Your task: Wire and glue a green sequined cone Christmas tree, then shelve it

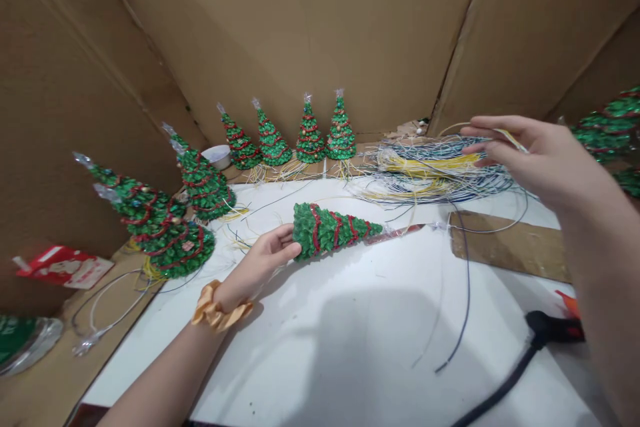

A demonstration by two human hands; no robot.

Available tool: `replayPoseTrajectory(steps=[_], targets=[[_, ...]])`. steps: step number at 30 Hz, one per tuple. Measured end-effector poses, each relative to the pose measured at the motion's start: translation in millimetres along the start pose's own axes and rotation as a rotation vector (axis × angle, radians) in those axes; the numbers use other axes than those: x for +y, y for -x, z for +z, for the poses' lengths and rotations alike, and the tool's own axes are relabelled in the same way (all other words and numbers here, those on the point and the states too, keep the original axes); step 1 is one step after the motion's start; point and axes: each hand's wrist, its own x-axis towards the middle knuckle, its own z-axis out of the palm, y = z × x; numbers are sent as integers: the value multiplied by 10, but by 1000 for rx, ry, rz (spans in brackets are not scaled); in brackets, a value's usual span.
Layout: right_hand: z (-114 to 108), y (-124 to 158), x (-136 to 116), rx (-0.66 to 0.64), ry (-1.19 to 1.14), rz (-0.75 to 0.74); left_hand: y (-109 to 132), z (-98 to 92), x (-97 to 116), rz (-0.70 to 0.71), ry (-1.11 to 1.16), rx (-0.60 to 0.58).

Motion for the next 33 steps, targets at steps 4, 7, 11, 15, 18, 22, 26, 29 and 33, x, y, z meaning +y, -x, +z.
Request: replayPoseTrajectory(steps=[4, 7, 11, 15, 18, 22, 26, 29, 33], targets=[[-45, -2, -22, -80, -201, 30, 3, 8, -15, 9, -7, 4], [-25, -33, 44, -116, -316, 47, 9, 18, -5, 15, -37, -3], [41, -41, 83, -29, -322, 83, 21, 35, 3, 54, -81, -39], [122, 28, -51, 1, -383, 142, 27, 57, -35, 87, -113, -47], [216, 104, -140, -109, -454, 171, 34, 86, -89, 139, -132, -34], [385, 218, -159, -409, -470, 108, 65, 143, -148, 197, -198, -7], [513, 346, -199, -536, -341, 108, 105, 183, -193, 204, -343, 30], [554, 417, -265, -640, -257, 146, 118, 185, -243, 200, -473, 71], [579, 464, -367, -836, -238, 207, 122, 181, -297, 216, -609, 97]])
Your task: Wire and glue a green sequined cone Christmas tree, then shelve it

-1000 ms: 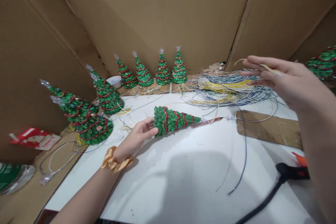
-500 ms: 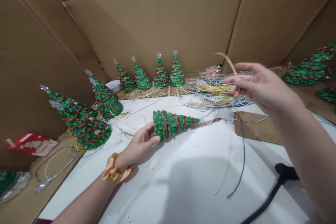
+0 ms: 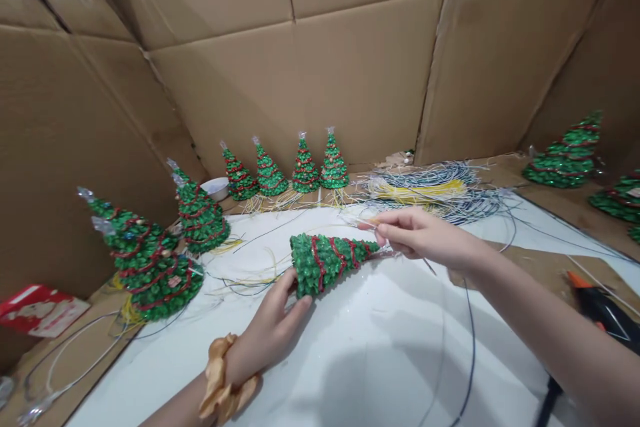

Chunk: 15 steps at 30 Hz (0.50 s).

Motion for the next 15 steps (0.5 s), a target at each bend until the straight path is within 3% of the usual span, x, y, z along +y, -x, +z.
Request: replayPoseTrajectory(steps=[10, 15], targets=[[82, 9, -27, -2, 163, -42, -20, -4, -12, 7, -89, 14], [96, -25, 41, -96, 126, -35, -32, 0, -4, 24, -48, 1]])
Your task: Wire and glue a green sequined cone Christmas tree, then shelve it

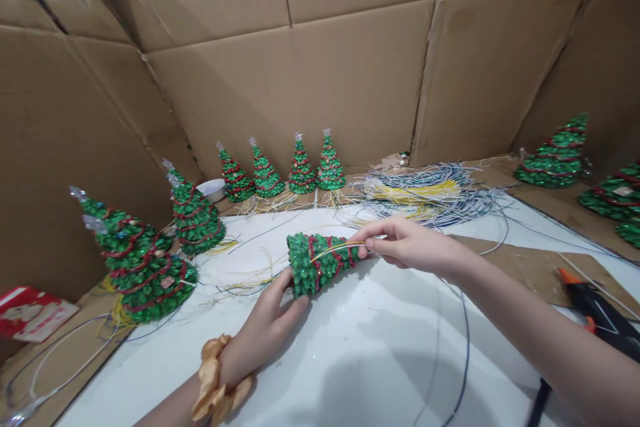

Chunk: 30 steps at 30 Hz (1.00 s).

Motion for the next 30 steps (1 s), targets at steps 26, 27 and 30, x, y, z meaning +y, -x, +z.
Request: replayPoseTrajectory(steps=[26, 27, 30], targets=[[343, -63, 122, 208, 409, -314, -51, 55, 84, 20, 300, 15], [357, -61, 129, 203, 419, -324, -54, 55, 96, 23, 309, 24], [397, -46, 143, 232, 498, -356, -59, 55, 129, 13, 332, 50]])
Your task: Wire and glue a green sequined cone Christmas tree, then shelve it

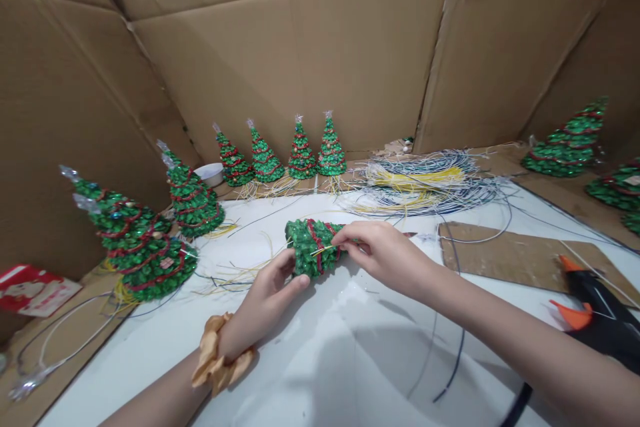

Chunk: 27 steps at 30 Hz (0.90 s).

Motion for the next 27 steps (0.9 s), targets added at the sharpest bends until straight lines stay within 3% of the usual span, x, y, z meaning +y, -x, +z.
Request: replayPoseTrajectory(steps=[8, 19, 27], targets=[[76, 33, -48, 90, 264, -76, -2, 30, 38, -33, 63, 19], [88, 52, -108, 49, 324, -82, 30, 32, -25, -23, 110, -22], [141, 48, -133, 100, 265, -125, 34, 14, 5, -24, 81, -41]])
